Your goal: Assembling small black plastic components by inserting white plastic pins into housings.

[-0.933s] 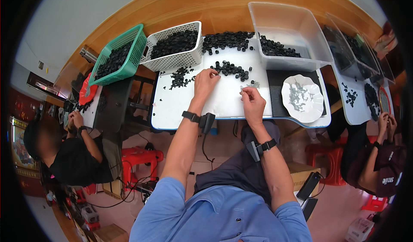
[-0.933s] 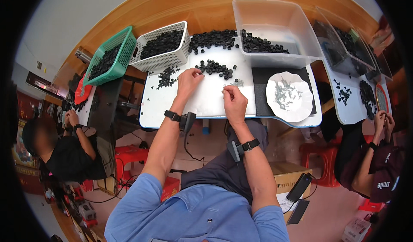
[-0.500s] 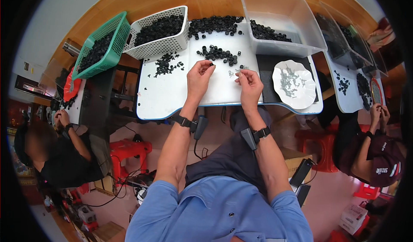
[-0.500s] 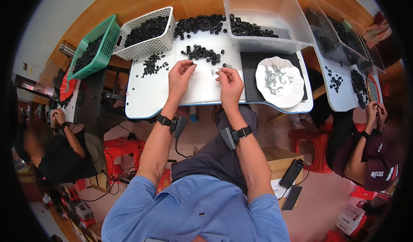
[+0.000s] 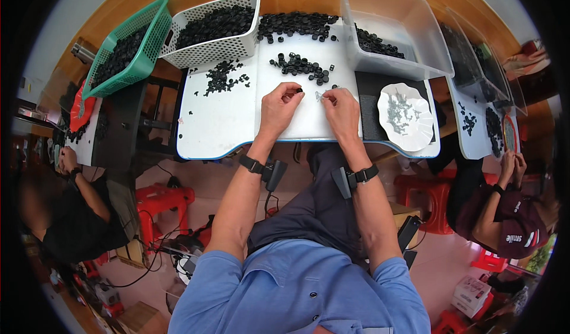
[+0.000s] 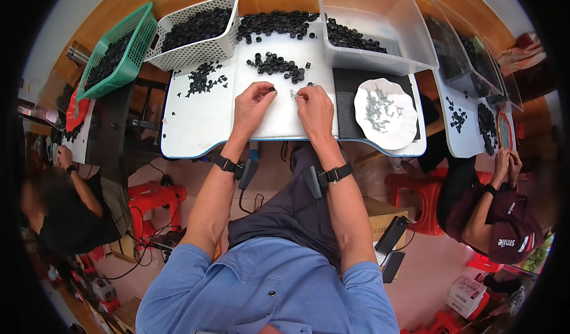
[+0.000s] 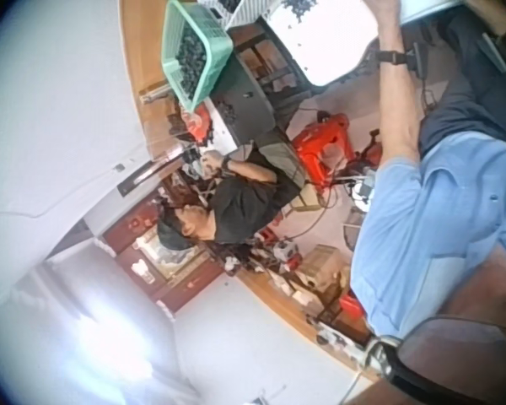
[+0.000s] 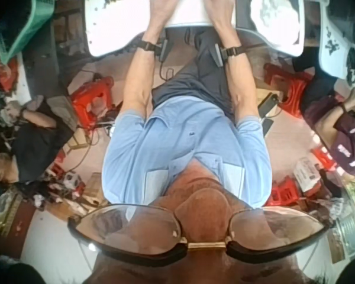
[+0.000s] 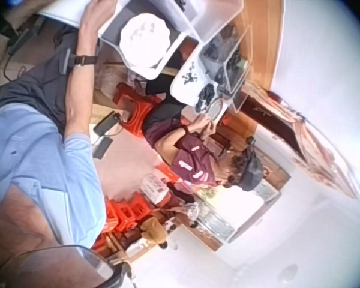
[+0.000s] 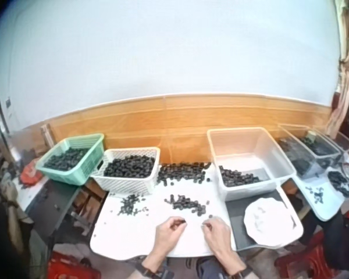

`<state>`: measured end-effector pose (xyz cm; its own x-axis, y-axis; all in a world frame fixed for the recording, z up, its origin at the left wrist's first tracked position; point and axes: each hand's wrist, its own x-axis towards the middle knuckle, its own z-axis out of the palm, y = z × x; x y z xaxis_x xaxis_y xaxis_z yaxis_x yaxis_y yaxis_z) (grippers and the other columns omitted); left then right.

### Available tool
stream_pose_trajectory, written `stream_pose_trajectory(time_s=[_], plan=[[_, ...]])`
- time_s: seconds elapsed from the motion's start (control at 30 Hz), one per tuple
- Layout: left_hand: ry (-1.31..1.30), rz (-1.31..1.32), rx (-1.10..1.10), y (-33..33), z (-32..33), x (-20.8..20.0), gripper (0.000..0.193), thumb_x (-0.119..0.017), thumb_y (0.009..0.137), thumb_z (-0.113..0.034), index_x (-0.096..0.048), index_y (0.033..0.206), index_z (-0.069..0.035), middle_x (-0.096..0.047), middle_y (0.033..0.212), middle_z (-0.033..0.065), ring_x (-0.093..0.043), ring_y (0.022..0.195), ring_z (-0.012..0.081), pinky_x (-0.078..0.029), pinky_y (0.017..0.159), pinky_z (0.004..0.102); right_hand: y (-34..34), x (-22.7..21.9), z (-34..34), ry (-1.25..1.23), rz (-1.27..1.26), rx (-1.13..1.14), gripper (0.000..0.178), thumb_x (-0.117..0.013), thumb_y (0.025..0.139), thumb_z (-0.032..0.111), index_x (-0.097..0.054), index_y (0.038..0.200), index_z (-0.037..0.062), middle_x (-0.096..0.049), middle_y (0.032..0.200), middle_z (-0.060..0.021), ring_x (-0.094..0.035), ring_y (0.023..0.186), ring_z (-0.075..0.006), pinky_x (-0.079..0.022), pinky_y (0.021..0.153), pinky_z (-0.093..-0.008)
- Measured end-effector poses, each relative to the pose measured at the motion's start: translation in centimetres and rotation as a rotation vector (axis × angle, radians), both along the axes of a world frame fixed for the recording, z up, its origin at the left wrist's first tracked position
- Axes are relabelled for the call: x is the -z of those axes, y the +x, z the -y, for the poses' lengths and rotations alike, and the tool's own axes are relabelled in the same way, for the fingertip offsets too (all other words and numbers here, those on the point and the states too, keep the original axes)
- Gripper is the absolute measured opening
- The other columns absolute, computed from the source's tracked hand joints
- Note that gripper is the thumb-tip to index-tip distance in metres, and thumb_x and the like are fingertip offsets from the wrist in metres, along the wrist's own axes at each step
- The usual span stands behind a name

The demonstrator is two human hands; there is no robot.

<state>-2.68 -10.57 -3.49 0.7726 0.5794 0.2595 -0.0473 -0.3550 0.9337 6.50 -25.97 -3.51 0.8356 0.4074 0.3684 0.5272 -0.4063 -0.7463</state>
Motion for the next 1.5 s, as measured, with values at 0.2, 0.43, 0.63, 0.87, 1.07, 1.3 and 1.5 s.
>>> stream_pose_trajectory(time_s=[0.2, 0.43, 0.63, 0.87, 1.07, 1.3, 1.5], plan=[[0.011, -0.021, 0.02, -0.2, -0.1, -0.1, 0.02, -0.077, 0.089, -0.012, -0.074, 0.106, -0.002, -0.076, 0.087, 0.0079, -0.07, 0.075, 0.0124, -0.056, 0.07, 0.0272, -0.2, 0.1, -0.3, -0.059, 0.086, -0.009, 0.006, -0.068, 0.09, 0.008, -0.069, 0.091, 0.003, -0.065, 0.091, -0.0142, -0.067, 0.078, -0.0338, -0.052, 0.071, -0.0435], [0.245, -0.042, 0.105, -0.5, -0.2, -0.3, 0.021, -0.076, 0.086, -0.013, -0.074, 0.105, -0.005, -0.075, 0.095, 0.0114, -0.072, 0.084, 0.0216, -0.056, 0.074, 0.0337, -1.0, -0.1, 0.0, 0.06, 0.04, -0.041, 0.007, -0.067, 0.088, 0.003, -0.067, 0.095, 0.0021, -0.066, 0.092, -0.0142, -0.068, 0.07, -0.0295, -0.053, 0.065, -0.0397], [0.355, -0.015, 0.082, -0.2, 0.0, -0.2, 0.022, -0.077, 0.085, -0.011, -0.073, 0.105, -0.003, -0.073, 0.096, 0.012, -0.071, 0.088, 0.0252, -0.057, 0.075, 0.036, -0.4, 0.6, 0.0, 0.088, 0.111, 0.078, 0.011, -0.067, 0.086, 0.001, -0.068, 0.097, 0.0031, -0.066, 0.092, -0.0138, -0.069, 0.075, -0.0318, -0.054, 0.068, -0.0411], [0.312, -0.001, 0.096, -0.4, -0.1, 0.0, 0.021, -0.079, 0.084, -0.013, -0.076, 0.104, -0.007, -0.074, 0.097, 0.0091, -0.069, 0.088, 0.0216, -0.054, 0.075, 0.0345, -1.1, 0.1, 0.0, 0.026, 0.126, 0.02, 0.015, -0.072, 0.087, 0.005, -0.073, 0.102, 0.0077, -0.064, 0.096, -0.0108, -0.068, 0.079, -0.0324, -0.055, 0.071, -0.0429], [0.322, 0.014, 0.119, -0.4, 0.1, -0.4, 0.019, -0.078, 0.084, -0.011, -0.075, 0.101, -0.004, -0.075, 0.095, 0.0085, -0.069, 0.087, 0.022, -0.056, 0.071, 0.0336, -0.7, 0.1, 0.0, -0.101, 0.138, -0.011, 0.01, -0.073, 0.088, 0.009, -0.075, 0.097, 0.0095, -0.063, 0.095, -0.0103, -0.068, 0.079, -0.0315, -0.054, 0.07, -0.0426], [0.349, 0.036, 0.121, -0.3, -0.1, -0.3, 0.018, -0.079, 0.083, -0.009, -0.075, 0.099, -0.004, -0.072, 0.089, 0.0081, -0.067, 0.087, 0.0232, -0.055, 0.072, 0.0354, -0.8, -0.1, -0.2, 0.028, 0.225, -0.119, 0.006, -0.07, 0.09, 0.008, -0.068, 0.095, 0.0054, -0.064, 0.092, -0.011, -0.065, 0.079, -0.033, -0.05, 0.07, -0.0426], [0.37, 0.02, 0.132, -0.3, -0.1, 0.0, 0.018, -0.079, 0.082, -0.007, -0.075, 0.099, -0.004, -0.071, 0.088, 0.0085, -0.066, 0.087, 0.0252, -0.055, 0.076, 0.0365, -1.3, -0.6, -0.2, 0.022, 0.362, -0.18, 0.006, -0.069, 0.09, 0.006, -0.066, 0.095, 0.005, -0.066, 0.09, -0.0089, -0.063, 0.08, -0.0309, -0.046, 0.072, -0.041]])
